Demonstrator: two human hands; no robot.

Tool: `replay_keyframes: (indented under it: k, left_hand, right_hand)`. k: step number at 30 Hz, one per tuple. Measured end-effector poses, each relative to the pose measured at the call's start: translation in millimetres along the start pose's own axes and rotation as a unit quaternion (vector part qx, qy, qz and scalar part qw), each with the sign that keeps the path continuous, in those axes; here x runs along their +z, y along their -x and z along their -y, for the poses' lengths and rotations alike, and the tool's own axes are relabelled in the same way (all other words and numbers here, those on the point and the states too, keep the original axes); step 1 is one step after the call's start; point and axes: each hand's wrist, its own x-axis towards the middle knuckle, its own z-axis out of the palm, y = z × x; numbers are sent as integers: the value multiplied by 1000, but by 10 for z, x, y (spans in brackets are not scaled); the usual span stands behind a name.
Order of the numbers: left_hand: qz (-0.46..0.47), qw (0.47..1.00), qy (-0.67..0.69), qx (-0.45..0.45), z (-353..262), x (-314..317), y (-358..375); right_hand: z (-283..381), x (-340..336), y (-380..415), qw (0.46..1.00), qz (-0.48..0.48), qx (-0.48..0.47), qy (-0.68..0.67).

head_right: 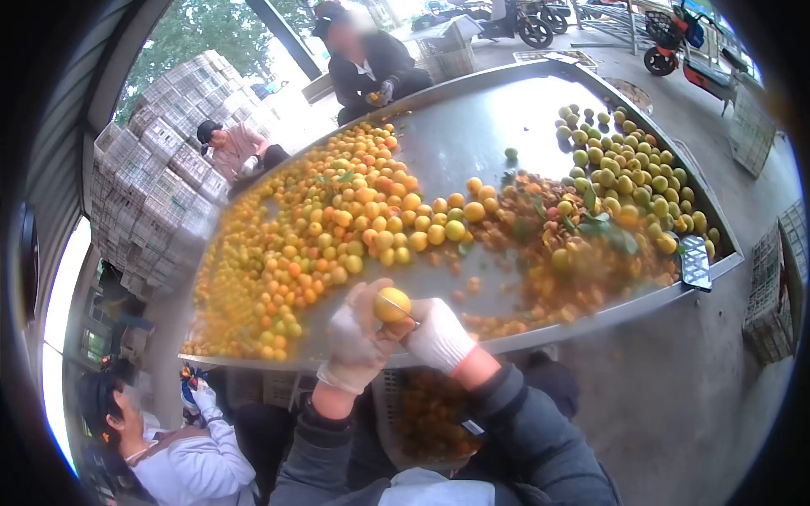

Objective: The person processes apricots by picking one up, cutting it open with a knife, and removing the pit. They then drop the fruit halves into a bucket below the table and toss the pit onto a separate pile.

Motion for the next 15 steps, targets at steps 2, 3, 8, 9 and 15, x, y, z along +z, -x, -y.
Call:
replay_keyframes:
  k: [2,3,8,9,15]
  left_hand:
    - [-18,999,-30,26,-17,18,11]
    - [-17,999,-30,20,-3,10,30]
    - [-57,921,350,-163,65,110,165]
    - [-59,868,437,-227,47,115,173]
    - [-47,943,272,-186,-167,-42,58]
  right_hand:
    - [32,-9,1,999,10,32,-21]
    - [93,-24,7,1000,10,22,-2]
    - [48,105,9,998,-24,1,54]
    - [50,133,15,996,-37,2,84]
    - [126,117,-4,994,-61,-12,92]
